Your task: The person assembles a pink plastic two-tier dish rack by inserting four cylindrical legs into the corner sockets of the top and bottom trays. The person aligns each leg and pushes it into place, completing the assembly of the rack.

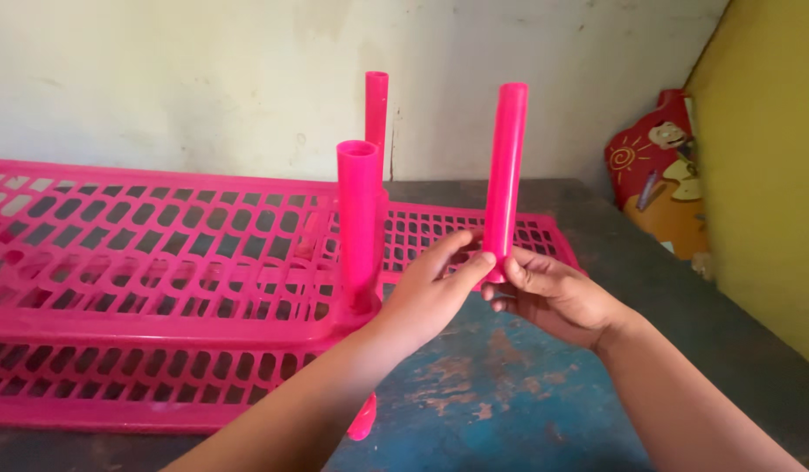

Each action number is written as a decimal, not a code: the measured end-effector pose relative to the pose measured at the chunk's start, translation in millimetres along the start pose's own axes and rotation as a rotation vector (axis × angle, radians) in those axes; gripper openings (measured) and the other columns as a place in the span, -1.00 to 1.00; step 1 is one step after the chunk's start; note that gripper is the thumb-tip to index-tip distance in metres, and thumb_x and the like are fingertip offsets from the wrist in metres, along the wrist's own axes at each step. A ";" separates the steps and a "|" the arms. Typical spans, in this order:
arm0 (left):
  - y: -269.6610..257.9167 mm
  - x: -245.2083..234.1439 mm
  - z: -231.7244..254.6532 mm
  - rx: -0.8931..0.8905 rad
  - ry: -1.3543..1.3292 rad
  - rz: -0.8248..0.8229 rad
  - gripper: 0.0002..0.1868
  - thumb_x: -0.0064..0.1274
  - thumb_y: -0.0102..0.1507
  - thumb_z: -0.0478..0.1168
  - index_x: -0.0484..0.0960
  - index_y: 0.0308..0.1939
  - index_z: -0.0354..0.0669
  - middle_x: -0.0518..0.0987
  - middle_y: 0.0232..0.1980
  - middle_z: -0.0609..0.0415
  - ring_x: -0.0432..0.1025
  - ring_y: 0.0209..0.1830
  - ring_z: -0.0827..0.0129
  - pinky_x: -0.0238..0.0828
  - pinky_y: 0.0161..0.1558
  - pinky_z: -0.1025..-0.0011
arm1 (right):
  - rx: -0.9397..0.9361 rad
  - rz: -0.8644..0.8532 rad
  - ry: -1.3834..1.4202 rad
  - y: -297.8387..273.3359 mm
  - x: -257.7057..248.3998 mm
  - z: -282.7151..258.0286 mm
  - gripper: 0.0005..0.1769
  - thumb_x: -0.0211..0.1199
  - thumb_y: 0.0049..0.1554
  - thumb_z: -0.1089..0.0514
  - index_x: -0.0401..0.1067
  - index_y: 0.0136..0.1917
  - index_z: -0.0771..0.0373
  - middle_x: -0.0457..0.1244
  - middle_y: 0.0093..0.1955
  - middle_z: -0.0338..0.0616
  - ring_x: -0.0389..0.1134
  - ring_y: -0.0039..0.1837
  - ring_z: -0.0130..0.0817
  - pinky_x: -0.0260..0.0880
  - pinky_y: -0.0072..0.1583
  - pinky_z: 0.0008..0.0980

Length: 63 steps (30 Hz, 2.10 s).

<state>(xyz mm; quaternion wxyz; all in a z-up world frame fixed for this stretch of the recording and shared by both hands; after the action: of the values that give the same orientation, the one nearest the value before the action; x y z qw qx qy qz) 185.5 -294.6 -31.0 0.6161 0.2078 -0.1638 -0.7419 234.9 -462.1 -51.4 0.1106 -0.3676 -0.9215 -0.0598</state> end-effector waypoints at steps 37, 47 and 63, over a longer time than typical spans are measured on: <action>-110.4 -236.8 114.2 0.191 -0.040 0.161 -0.56 0.23 0.29 -0.10 0.57 0.18 -0.23 0.69 0.02 0.08 0.59 -0.02 0.47 0.56 0.05 0.45 | -0.484 0.384 0.361 -8.0 191.4 23.8 -0.74 0.24 0.28 -0.02 0.42 0.11 0.18 0.33 -0.03 -0.12 0.29 0.00 -0.23 0.27 0.08 -0.20; -125.0 -257.6 87.0 0.054 -0.072 0.129 -0.55 0.26 0.22 -0.19 0.58 0.15 -0.28 0.69 0.03 0.04 0.61 0.05 0.42 0.61 0.13 0.46 | -0.445 0.315 0.173 31.3 244.5 12.8 -0.38 0.29 0.23 0.01 0.28 0.48 0.26 0.30 -0.10 -0.24 0.28 -0.02 -0.30 0.29 0.10 -0.21; -169.5 -345.7 74.1 -0.091 -0.198 0.325 -0.57 0.12 0.31 -0.13 0.62 0.13 -0.39 0.72 -0.03 -0.03 0.64 -0.03 0.36 0.63 0.06 0.42 | -0.422 0.243 0.251 127.0 300.0 29.8 -0.44 0.28 0.23 -0.04 0.38 0.40 0.27 0.31 -0.09 -0.22 0.30 0.02 -0.33 0.30 0.12 -0.25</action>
<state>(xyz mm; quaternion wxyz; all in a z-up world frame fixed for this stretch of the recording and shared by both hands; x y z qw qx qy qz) 57.7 75.7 -15.0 0.7173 0.0768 -0.2213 -0.6563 106.3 -165.4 -2.2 0.1511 -0.4799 -0.8169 -0.2820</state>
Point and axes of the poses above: each hand's wrist, its own y-axis towards the middle knuckle, its own x-axis out of the palm, z = x × y, the point moved 5 cm from there along y, towards the middle knuckle
